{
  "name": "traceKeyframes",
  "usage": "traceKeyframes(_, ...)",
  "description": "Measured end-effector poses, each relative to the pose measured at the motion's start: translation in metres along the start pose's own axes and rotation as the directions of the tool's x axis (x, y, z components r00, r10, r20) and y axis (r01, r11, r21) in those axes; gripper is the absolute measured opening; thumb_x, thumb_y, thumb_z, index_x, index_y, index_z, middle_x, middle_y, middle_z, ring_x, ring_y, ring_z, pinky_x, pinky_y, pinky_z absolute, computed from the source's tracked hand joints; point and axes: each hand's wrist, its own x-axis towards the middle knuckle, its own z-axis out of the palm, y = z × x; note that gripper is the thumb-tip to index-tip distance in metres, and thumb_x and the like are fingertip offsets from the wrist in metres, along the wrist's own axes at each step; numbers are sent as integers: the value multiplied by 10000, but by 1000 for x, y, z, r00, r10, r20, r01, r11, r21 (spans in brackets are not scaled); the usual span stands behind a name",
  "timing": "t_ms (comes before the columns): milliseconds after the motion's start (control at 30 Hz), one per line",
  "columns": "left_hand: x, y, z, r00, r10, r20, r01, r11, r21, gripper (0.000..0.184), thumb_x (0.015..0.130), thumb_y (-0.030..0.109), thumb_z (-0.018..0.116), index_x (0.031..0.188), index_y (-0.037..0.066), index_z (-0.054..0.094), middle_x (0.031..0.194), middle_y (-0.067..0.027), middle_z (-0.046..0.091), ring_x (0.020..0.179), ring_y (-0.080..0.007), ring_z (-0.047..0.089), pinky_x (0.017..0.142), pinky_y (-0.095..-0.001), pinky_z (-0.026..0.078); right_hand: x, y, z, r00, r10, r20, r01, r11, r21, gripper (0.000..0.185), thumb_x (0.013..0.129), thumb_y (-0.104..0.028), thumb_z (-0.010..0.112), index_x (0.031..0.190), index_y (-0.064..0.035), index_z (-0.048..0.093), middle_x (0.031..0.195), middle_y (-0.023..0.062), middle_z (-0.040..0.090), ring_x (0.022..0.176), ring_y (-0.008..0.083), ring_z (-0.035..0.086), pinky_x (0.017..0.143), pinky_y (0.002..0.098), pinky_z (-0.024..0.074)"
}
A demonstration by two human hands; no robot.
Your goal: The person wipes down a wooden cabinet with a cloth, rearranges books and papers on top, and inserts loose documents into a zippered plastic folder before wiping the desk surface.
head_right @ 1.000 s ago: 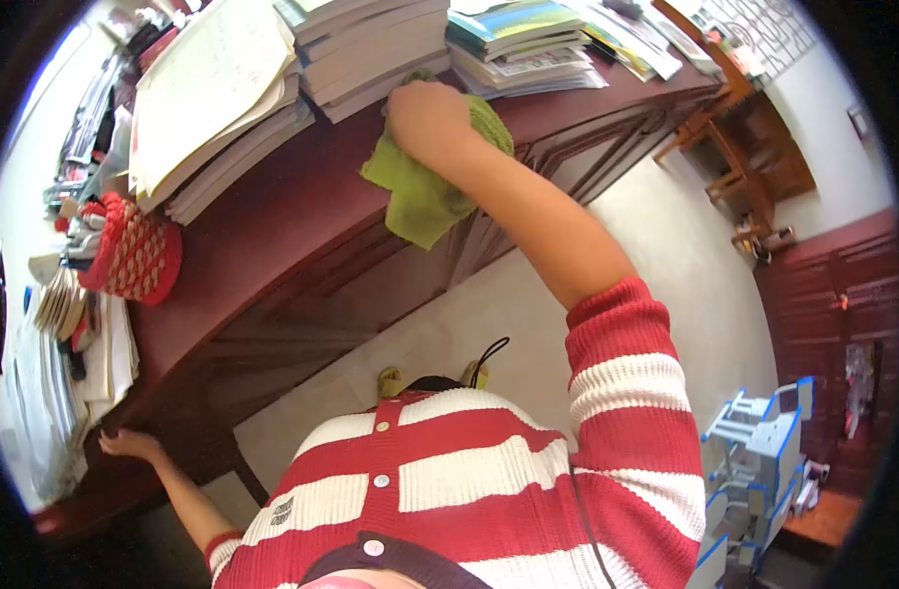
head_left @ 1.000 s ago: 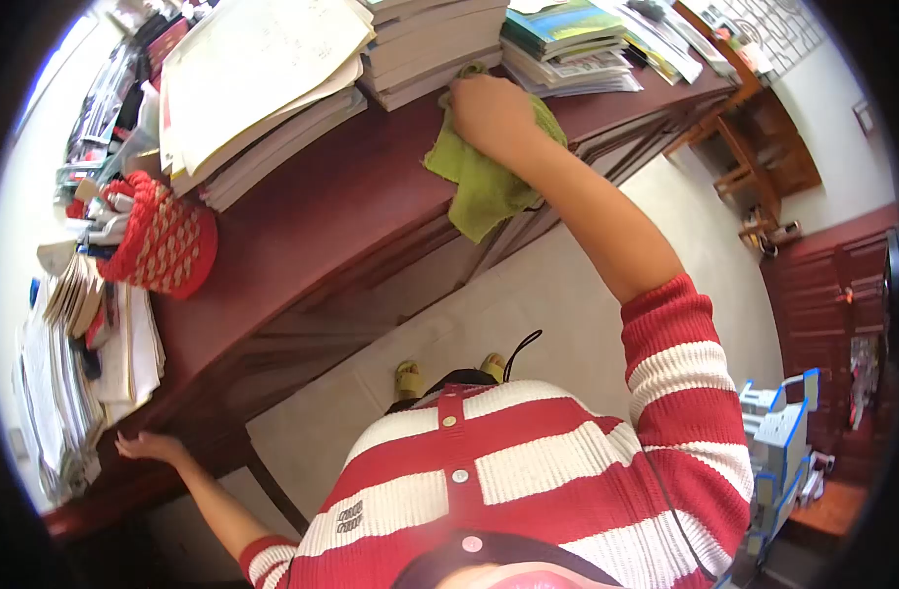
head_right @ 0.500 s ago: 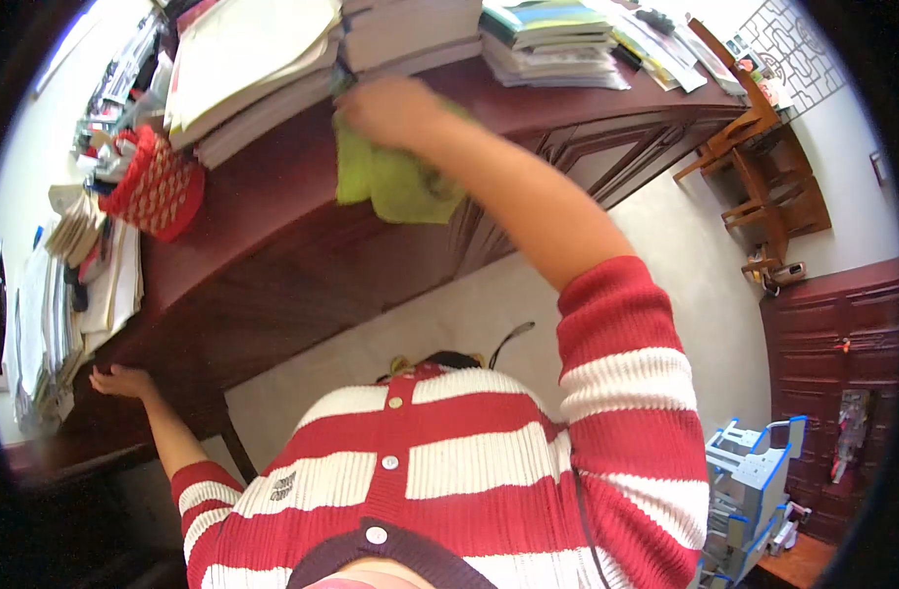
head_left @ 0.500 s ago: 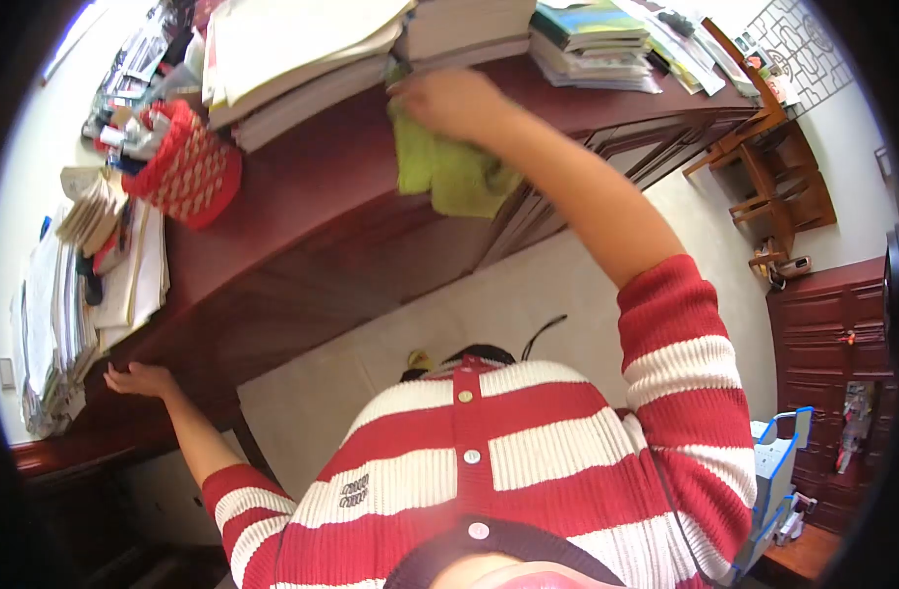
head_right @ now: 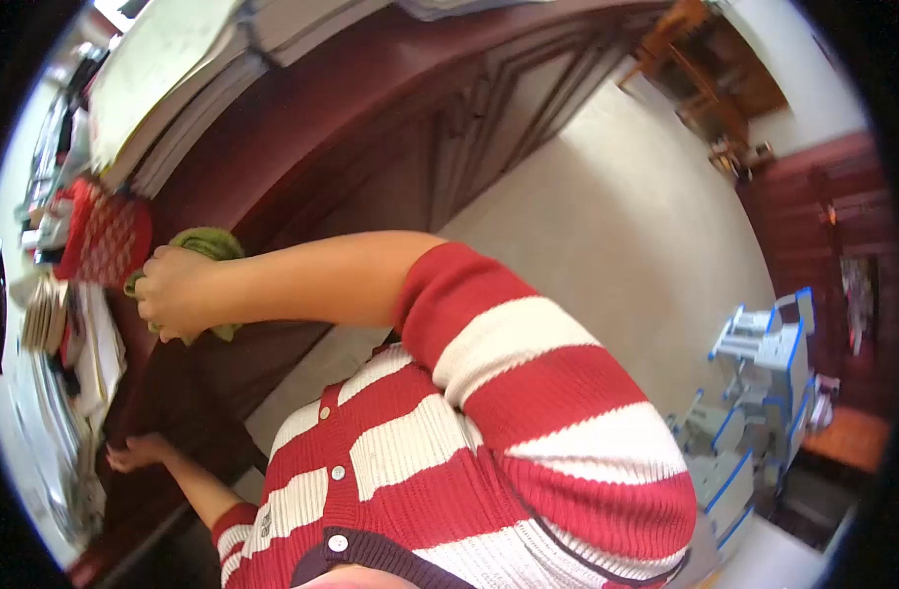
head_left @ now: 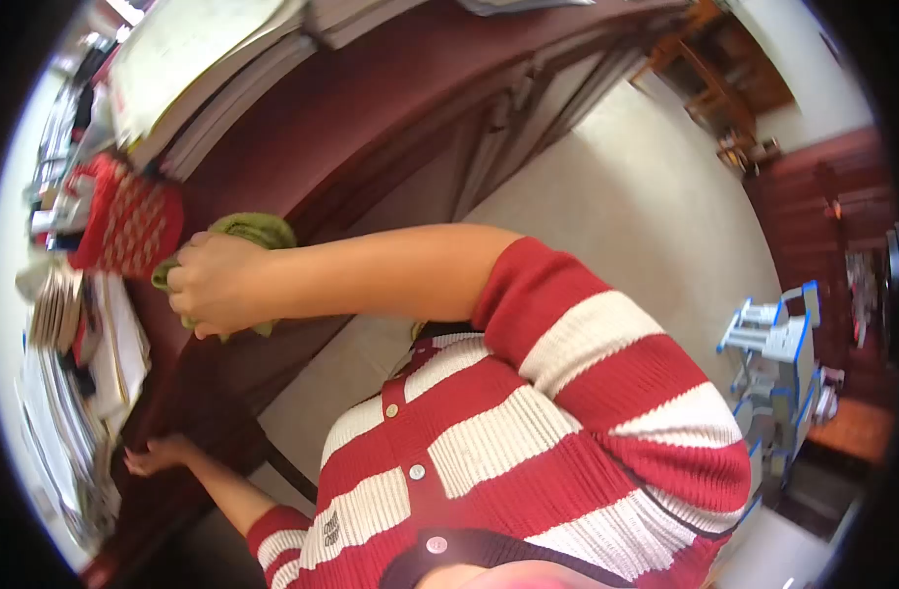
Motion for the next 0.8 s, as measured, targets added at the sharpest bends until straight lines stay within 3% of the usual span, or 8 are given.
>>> traceKeyframes(100,-3,-9,2,1000,-12,-19,12,1000,-26,804,887,671,202,1150,-23,513,1241,-244,393,1188,-409,358,993,-554,286,-54,52,-40,979,-41,-202,33,998,-44,303,653,-425,705,731,-143,629,799,34,617,774,229,622,658,375,497)
traceKeyframes(200,-7,-9,11,998,-43,-54,41,999,-30,840,881,683,168,1150,-36,510,1241,-242,387,1196,-408,344,1000,-552,281,-131,135,-119,906,292,-305,-382,875,-297,264,650,-395,690,774,-162,682,819,27,650,755,234,633,647,377,503)
traceKeyframes(233,-7,-10,11,997,-57,-61,55,998,-30,850,879,685,157,1151,-40,508,1243,-242,385,1198,-409,338,1004,-551,278,-164,180,-135,911,171,-375,-342,823,-454,228,735,-378,575,661,-189,678,761,66,653,691,283,626,619,432,490)
traceKeyframes(333,-11,-19,15,998,-36,-56,36,999,-1,857,888,672,126,1167,-52,491,1260,-261,364,1214,-419,315,1016,-557,252,-253,273,-202,898,182,-401,-417,646,-640,209,853,-202,532,913,-27,631,875,155,657,803,368,606,748,439,477)
traceKeyframes(367,-9,-15,11,997,-52,-53,51,999,-10,850,894,662,124,1176,-59,474,1266,-273,355,1216,-422,314,1020,-558,244,-250,264,-217,713,471,-519,-637,745,-198,233,895,-194,474,922,-10,614,910,174,635,849,392,582,760,442,466)
traceKeyframes(500,-7,18,3,993,-117,-2,117,990,-84,832,917,626,130,1262,-97,354,1337,-330,270,1268,-444,262,1042,-564,203,-252,253,-173,369,413,-833,-823,561,-87,265,926,-190,417,1027,-14,588,978,199,597,924,359,565,813,402,442)
traceKeyframes(633,-28,27,17,960,-275,48,279,952,-127,824,943,580,190,1368,-125,161,1436,-364,96,1345,-479,126,1072,-563,143,-207,167,-79,45,508,-860,-599,703,384,280,919,-139,441,1161,-41,540,1017,188,570,989,335,545,879,380,412)
traceKeyframes(800,-37,233,-20,908,399,124,-335,872,-356,815,928,583,313,1397,-72,190,1474,-326,0,1374,-466,-26,1077,-577,40,-187,84,1,393,309,-866,-548,835,50,492,718,-197,664,1199,-144,580,1056,92,560,1068,314,538,863,429,455)
